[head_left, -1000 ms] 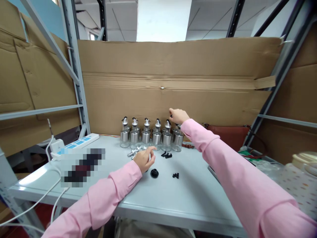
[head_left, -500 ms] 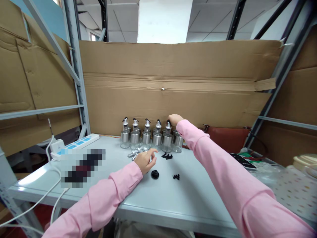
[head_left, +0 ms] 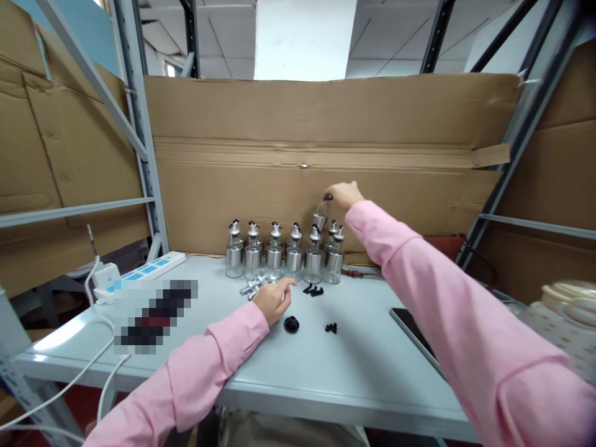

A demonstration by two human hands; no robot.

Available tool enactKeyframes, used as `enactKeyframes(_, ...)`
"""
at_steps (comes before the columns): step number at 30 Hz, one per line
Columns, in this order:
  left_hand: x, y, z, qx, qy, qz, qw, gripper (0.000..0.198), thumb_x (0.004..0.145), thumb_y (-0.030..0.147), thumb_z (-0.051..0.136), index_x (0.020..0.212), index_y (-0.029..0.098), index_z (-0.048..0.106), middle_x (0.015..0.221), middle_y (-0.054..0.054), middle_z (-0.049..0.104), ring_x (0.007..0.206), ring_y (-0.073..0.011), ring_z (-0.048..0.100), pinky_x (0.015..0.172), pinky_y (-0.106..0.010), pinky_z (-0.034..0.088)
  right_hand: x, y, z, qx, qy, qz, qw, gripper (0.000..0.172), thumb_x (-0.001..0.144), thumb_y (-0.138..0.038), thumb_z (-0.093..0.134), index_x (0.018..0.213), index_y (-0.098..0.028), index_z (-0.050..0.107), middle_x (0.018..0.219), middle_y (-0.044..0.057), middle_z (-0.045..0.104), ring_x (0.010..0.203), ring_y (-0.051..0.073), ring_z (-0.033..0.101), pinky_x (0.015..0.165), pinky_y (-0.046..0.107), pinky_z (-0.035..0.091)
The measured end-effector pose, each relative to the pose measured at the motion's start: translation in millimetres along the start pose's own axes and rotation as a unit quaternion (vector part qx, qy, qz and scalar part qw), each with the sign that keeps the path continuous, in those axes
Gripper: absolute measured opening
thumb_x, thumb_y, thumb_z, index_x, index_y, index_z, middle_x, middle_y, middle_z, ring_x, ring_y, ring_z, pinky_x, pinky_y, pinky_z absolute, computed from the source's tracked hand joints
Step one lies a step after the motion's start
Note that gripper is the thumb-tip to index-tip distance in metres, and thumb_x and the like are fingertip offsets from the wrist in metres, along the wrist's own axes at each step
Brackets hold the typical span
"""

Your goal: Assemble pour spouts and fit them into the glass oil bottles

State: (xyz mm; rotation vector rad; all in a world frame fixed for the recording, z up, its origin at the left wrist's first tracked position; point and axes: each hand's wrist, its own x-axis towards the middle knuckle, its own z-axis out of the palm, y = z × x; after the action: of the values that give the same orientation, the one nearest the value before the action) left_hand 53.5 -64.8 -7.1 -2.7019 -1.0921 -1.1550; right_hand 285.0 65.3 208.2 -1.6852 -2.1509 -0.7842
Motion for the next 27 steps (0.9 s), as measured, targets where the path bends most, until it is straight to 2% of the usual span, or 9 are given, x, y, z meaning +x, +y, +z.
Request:
enactKeyframes(3, 0, 0, -0.4, 0.003, -0.016, 0.014, 1.0, 0.027, 0.081, 0.019, 0.033, 0.103, 0.017, 0.05, 0.076, -0.001, 0.061, 0.064, -0.0124, 0.055, 0.066, -0.025, 0.039, 8, 20, -34, 0.051, 0.101, 0.023, 0.993, 0.022, 0.075, -0.034, 0.062, 0.089, -0.018, 0.069, 0.091, 0.007, 0.068, 0.092, 0.026, 0.057, 0.082, 0.049, 0.035)
enactKeyframes(5, 0, 1, -0.1, 0.002, -0.041, 0.045, 0.998, 0.026, 0.08, 0.025, 0.039, 0.1, 0.018, 0.053, 0.079, -0.002, 0.061, 0.071, -0.0141, 0.056, 0.07, -0.027, 0.038, 6, 31, -56, 0.085, 0.167, 0.01, 0.982, 0.027, 0.076, -0.038, 0.061, 0.089, -0.016, 0.068, 0.088, 0.007, 0.067, 0.09, 0.024, 0.056, 0.081, 0.047, 0.037)
enactKeyframes(9, -2, 4, 4.2, 0.013, -0.151, 0.119, 0.981, 0.019, 0.073, 0.032, 0.051, 0.086, 0.019, 0.058, 0.085, -0.003, 0.061, 0.081, -0.017, 0.056, 0.076, -0.029, 0.037, -16, 33, -93, 0.129, 0.219, -0.048, 0.966, 0.033, 0.079, -0.04, 0.056, 0.089, -0.011, 0.068, 0.086, 0.009, 0.065, 0.088, 0.02, 0.056, 0.083, 0.04, 0.038)
enactKeyframes(11, -4, 3, 7.6, 0.028, -0.193, 0.124, 0.973, 0.011, 0.068, 0.025, 0.052, 0.075, 0.019, 0.056, 0.08, -0.003, 0.059, 0.078, -0.0164, 0.055, 0.073, -0.028, 0.037, -32, 24, -101, 0.141, 0.196, -0.09, 0.966, 0.03, 0.079, -0.039, 0.056, 0.087, -0.013, 0.068, 0.082, 0.006, 0.065, 0.083, 0.017, 0.057, 0.08, 0.035, 0.04)
enactKeyframes(13, -7, 1, 10.3, 0.037, -0.21, 0.117, 0.97, 0.004, 0.063, 0.019, 0.051, 0.066, 0.018, 0.053, 0.072, -0.002, 0.056, 0.071, -0.0155, 0.053, 0.067, -0.027, 0.038, -51, 10, -102, 0.149, 0.139, -0.151, 0.967, 0.026, 0.075, -0.037, 0.06, 0.082, -0.014, 0.068, 0.077, 0.002, 0.065, 0.077, 0.015, 0.058, 0.076, 0.031, 0.041)
enactKeyframes(16, -12, -5, 11.1, 0.037, -0.212, 0.105, 0.971, 0.003, 0.06, 0.016, 0.049, 0.059, 0.018, 0.047, 0.065, -0.001, 0.052, 0.063, -0.0141, 0.049, 0.06, -0.025, 0.037, -80, -13, -91, 0.187, 0.046, -0.228, 0.954, 0.021, 0.073, -0.035, 0.061, 0.076, -0.015, 0.068, 0.075, 0.0, 0.065, 0.071, 0.013, 0.058, 0.072, 0.028, 0.041)
enactKeyframes(19, -16, -11, 9.1, 0.033, -0.209, 0.098, 0.972, 0.006, 0.063, 0.014, 0.044, 0.059, 0.018, 0.046, 0.065, -0.001, 0.052, 0.063, -0.0137, 0.049, 0.06, -0.024, 0.037, -108, -36, -78, 0.247, -0.033, -0.288, 0.925, 0.016, 0.074, -0.033, 0.06, 0.073, -0.018, 0.067, 0.075, 0.001, 0.065, 0.068, 0.012, 0.058, 0.069, 0.026, 0.04)
enactKeyframes(22, -17, -14, 7.8, 0.032, -0.204, 0.079, 0.975, 0.014, 0.068, 0.011, 0.038, 0.062, 0.018, 0.049, 0.067, -0.001, 0.055, 0.066, -0.0137, 0.051, 0.064, -0.023, 0.038, -131, -54, -71, 0.275, -0.071, -0.339, 0.897, 0.014, 0.076, -0.03, 0.058, 0.071, -0.02, 0.067, 0.073, 0.001, 0.064, 0.065, 0.012, 0.056, 0.068, 0.026, 0.039)
enactKeyframes(27, -17, -14, 7.8, 0.011, -0.199, 0.054, 0.979, 0.015, 0.07, 0.013, 0.037, 0.068, 0.018, 0.051, 0.07, -0.002, 0.059, 0.068, -0.0147, 0.054, 0.066, -0.024, 0.04, -150, -70, -64, 0.276, -0.088, -0.38, 0.878, 0.013, 0.078, -0.026, 0.056, 0.073, -0.021, 0.066, 0.073, 0.002, 0.063, 0.065, 0.013, 0.054, 0.071, 0.028, 0.038)
